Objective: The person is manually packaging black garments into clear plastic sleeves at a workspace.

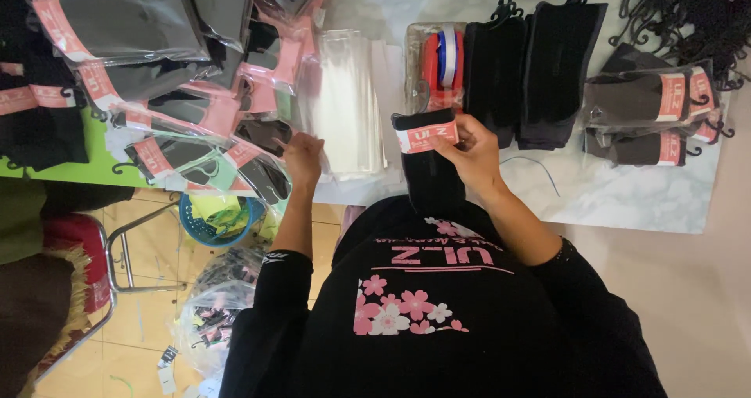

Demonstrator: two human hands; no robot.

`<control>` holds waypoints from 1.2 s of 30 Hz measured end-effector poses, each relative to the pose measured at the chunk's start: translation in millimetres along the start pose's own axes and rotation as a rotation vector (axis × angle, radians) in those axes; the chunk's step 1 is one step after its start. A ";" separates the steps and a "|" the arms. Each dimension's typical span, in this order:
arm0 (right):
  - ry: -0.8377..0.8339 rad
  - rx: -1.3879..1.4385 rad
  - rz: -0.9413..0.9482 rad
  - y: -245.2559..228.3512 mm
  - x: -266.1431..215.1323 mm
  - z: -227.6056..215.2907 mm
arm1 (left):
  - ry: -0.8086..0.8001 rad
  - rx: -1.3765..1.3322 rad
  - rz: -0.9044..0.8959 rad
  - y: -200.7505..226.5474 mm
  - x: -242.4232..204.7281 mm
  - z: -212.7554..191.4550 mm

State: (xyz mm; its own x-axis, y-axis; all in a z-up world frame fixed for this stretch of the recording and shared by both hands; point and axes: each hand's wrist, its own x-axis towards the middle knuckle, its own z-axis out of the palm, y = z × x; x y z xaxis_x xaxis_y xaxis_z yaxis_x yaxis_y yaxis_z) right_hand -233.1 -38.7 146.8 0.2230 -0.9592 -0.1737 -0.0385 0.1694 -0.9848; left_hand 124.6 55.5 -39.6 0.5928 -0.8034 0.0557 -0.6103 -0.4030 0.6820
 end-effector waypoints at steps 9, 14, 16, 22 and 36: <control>0.020 0.013 0.011 -9.6 -2.9 -7.0 | 0.070 -0.020 0.081 26.7 0.2 -19.3; -0.016 0.010 0.023 2.2 2.1 -4.7 | 0.074 -0.393 -0.346 71.5 -15.2 -16.8; -0.033 0.011 0.021 2.3 3.6 -4.8 | -0.116 -0.794 -0.589 94.1 -19.8 -15.1; -0.005 -0.039 -0.007 -41.4 2.3 -8.5 | -0.548 -1.130 -0.337 196.0 -20.1 -58.8; 0.020 -0.122 -0.014 13.3 9.9 1.4 | -0.766 -1.176 -0.226 150.5 -55.1 33.8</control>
State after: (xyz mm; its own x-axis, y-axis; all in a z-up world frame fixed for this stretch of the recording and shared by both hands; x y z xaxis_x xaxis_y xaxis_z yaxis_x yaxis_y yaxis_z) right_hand -230.1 -45.6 131.9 0.2048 -0.9658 -0.1589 -0.1538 0.1286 -0.9797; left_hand -17.7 24.3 35.4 -0.0413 -0.9598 -0.2776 0.4679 -0.2640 0.8434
